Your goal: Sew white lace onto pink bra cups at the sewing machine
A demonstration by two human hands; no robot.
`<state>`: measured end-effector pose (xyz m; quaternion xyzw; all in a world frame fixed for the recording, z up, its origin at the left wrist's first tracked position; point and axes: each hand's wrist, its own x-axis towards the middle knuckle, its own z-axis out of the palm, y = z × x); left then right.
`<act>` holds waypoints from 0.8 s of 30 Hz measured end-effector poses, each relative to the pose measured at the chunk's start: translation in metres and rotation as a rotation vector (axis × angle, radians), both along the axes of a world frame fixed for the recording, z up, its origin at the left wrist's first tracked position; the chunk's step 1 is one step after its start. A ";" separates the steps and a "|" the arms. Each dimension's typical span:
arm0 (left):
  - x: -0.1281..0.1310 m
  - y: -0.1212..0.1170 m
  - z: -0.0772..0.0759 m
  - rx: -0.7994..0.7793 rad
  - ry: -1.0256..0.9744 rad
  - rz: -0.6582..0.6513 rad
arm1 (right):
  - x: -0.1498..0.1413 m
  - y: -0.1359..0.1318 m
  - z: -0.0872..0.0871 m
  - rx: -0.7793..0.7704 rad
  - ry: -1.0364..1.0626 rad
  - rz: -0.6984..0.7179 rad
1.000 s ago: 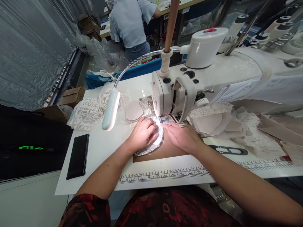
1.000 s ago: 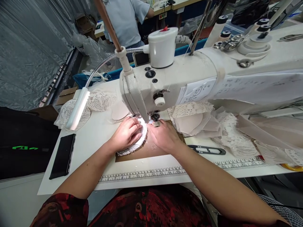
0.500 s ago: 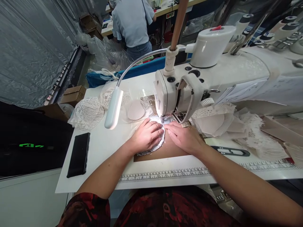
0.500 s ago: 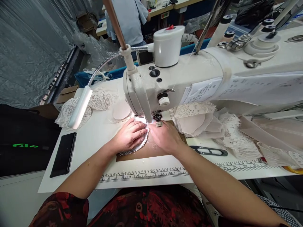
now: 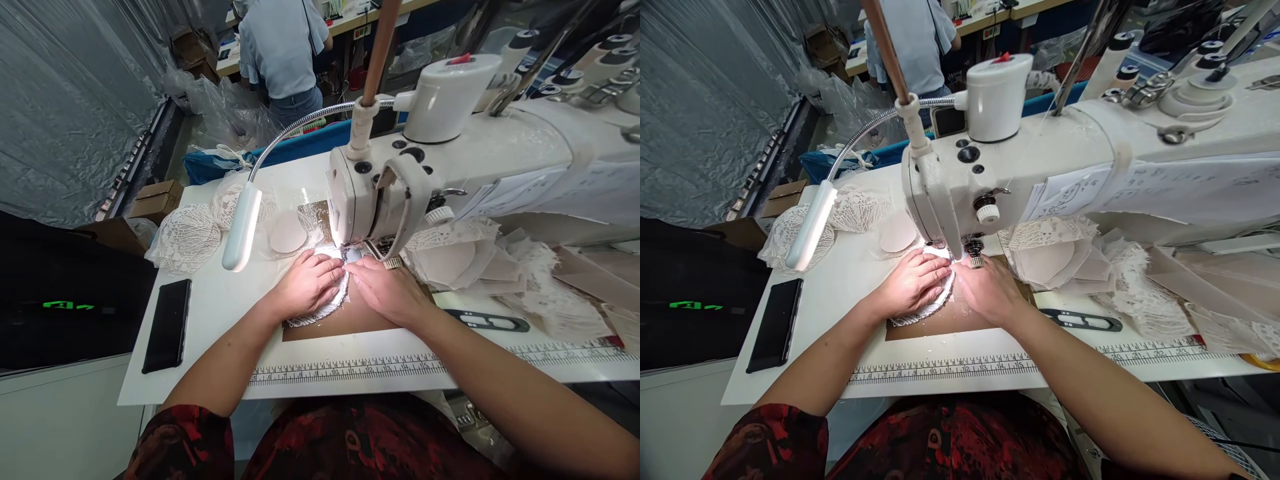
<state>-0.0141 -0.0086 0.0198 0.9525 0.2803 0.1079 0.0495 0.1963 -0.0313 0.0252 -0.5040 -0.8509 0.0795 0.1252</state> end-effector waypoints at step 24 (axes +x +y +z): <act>0.007 0.005 -0.017 0.059 -0.219 0.008 | 0.001 0.000 -0.010 0.121 -0.002 0.023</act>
